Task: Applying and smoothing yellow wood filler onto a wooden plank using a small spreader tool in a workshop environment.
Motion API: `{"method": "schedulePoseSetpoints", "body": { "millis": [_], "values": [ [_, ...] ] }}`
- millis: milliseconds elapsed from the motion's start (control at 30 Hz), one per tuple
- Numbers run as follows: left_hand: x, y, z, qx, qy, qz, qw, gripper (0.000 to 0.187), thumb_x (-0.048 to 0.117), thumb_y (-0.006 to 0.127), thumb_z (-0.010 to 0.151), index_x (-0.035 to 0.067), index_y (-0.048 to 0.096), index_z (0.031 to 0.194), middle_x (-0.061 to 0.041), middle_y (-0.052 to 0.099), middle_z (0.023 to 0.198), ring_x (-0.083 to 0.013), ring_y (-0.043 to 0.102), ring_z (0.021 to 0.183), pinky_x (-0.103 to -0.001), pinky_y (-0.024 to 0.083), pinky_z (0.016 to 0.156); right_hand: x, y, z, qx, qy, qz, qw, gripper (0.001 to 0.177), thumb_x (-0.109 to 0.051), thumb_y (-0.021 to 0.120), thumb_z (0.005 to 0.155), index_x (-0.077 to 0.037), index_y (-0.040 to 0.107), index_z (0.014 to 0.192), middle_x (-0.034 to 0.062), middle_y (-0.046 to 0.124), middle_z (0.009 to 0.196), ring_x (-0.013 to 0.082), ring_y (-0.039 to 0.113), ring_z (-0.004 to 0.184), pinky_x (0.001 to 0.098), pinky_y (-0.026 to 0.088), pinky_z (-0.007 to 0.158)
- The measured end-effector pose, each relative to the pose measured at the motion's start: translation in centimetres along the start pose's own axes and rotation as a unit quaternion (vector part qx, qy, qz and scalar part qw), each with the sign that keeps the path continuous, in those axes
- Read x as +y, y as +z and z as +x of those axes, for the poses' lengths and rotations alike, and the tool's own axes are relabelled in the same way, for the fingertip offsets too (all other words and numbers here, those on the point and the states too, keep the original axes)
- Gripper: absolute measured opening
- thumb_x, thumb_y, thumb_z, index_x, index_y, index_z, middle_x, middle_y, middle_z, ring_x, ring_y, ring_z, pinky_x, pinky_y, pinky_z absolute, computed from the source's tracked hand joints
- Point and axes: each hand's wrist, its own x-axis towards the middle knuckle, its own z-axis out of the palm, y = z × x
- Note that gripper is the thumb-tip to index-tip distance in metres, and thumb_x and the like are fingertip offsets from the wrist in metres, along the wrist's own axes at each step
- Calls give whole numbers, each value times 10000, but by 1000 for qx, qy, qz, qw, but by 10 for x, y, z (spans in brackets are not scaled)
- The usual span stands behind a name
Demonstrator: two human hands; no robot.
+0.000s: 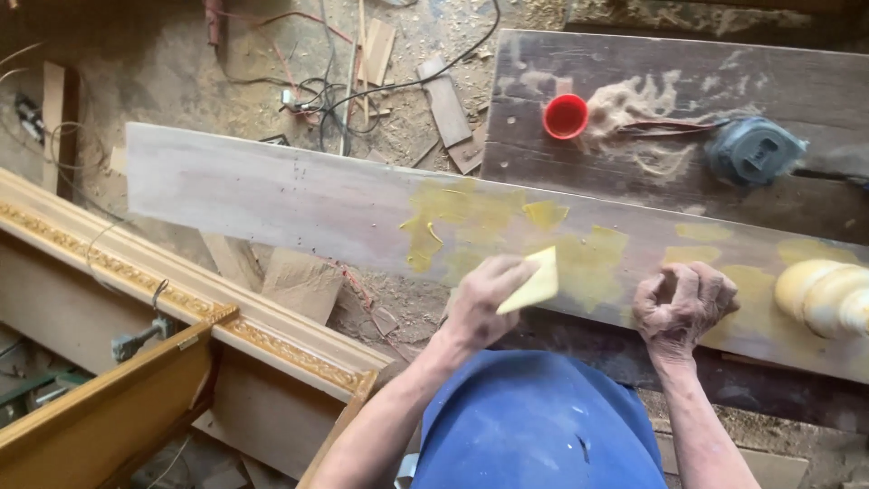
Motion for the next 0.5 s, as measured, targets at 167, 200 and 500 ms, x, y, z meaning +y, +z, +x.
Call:
{"method": "schedulePoseSetpoints", "body": {
  "millis": [167,200,500],
  "values": [
    [-34,-27,-51,150,24,170,974,501,50,873,827,-28,653,1270,-242,668,1194,-403,651,1079,-467,620,914,0,-1,-1,-7,6,-7,1000,171,-97,675,786,-99,704,955,108,622,1094,342,536,1063,443,358,900],
    [-42,-28,-55,169,13,247,954,478,63,835,877,-37,640,1302,-241,666,1227,-398,656,1090,-485,633,922,-3,-1,2,-7,4,-2,1000,172,-91,669,788,-101,691,959,107,621,1094,344,537,1052,443,355,889],
    [-39,-39,-62,221,-43,221,949,384,106,727,867,-25,661,1223,-262,653,1085,-410,667,886,-451,562,679,2,1,-4,5,-3,-20,1000,163,-103,660,774,-117,686,935,94,620,1084,330,535,1055,438,358,880]
  ]
}}
